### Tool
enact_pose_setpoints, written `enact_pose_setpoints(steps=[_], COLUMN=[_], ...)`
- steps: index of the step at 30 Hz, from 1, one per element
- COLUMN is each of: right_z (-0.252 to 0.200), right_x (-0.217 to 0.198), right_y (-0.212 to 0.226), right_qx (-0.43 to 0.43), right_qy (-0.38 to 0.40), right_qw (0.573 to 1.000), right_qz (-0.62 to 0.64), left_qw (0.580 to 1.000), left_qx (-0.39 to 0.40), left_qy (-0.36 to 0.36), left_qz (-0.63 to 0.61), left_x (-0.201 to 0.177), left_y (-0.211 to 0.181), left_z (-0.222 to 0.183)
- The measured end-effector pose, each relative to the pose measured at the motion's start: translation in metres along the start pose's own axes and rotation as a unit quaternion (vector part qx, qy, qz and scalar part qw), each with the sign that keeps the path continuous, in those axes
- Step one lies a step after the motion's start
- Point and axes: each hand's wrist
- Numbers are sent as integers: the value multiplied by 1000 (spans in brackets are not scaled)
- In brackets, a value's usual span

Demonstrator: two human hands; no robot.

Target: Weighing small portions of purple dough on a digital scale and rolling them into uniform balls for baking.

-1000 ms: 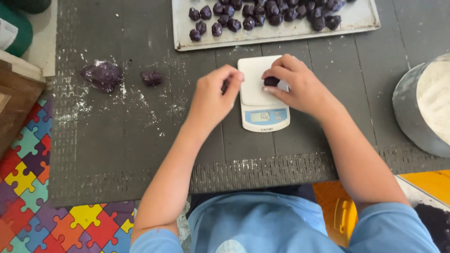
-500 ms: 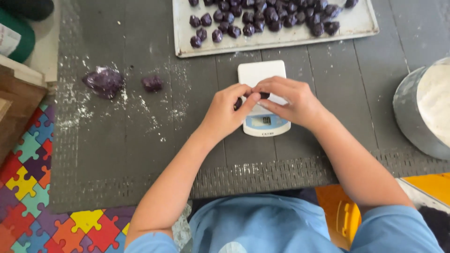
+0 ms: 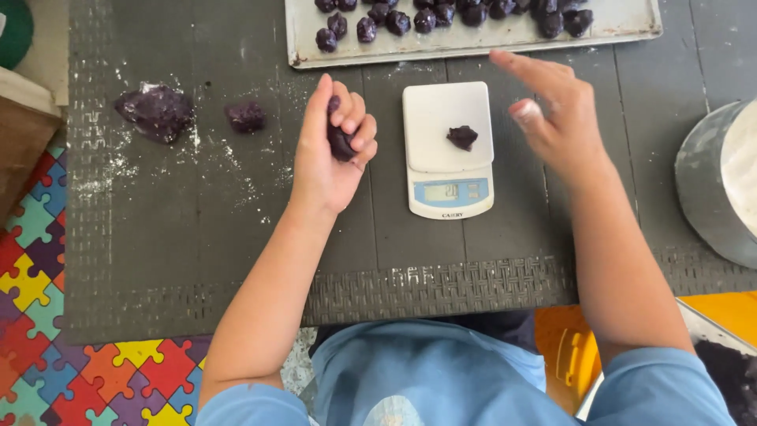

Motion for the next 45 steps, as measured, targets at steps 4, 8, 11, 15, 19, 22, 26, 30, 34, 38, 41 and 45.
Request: enact_pose_setpoints(steps=[4,8,11,15,19,22,26,30,34,38,41,45], right_z=[0,3,6,10,6,-1,-6,2,-22,0,40,47], right_x=[-3,-3,-7,-11,4,15,18,13,20,-5,-23,-12], right_y=[8,15,22,33,31,25,16,27,-5,-5,33,64], right_qx=[1,-33,-48,-26,-27,-2,60,32,15,-42,-13,-97], right_qy=[-1,24,48,161,226,222,139,2,-81,-221,-164,-35], right_qw=[1000,999,998,986,972,975,988,999,996,963,977,994], right_qz=[-20,-29,-4,32,52,23,30,35,-30,-149,-137,-20], left_qw=[989,977,981,991,997,997,985,990,993,992,988,976], left_qx=[-47,-75,-55,-26,-26,0,-4,-87,-113,-124,-116,-60], left_qy=[-10,-54,-68,-78,-70,-35,-21,-24,20,26,14,70], left_qz=[-141,-194,-170,-108,14,68,173,107,-3,20,96,199], left_x=[-16,-30,-39,-36,-15,-11,-15,-31,-42,-44,-33,-28], left_y=[-4,-1,7,7,2,5,10,14,20,22,22,30], left_z=[6,13,17,16,6,2,4,10,13,14,10,7])
Point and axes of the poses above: each hand's wrist, its own z-axis towards the middle knuckle, its own x-axis out of the palm, y = z × x, and after that the axes turned 7 degrees about -z, right-handed
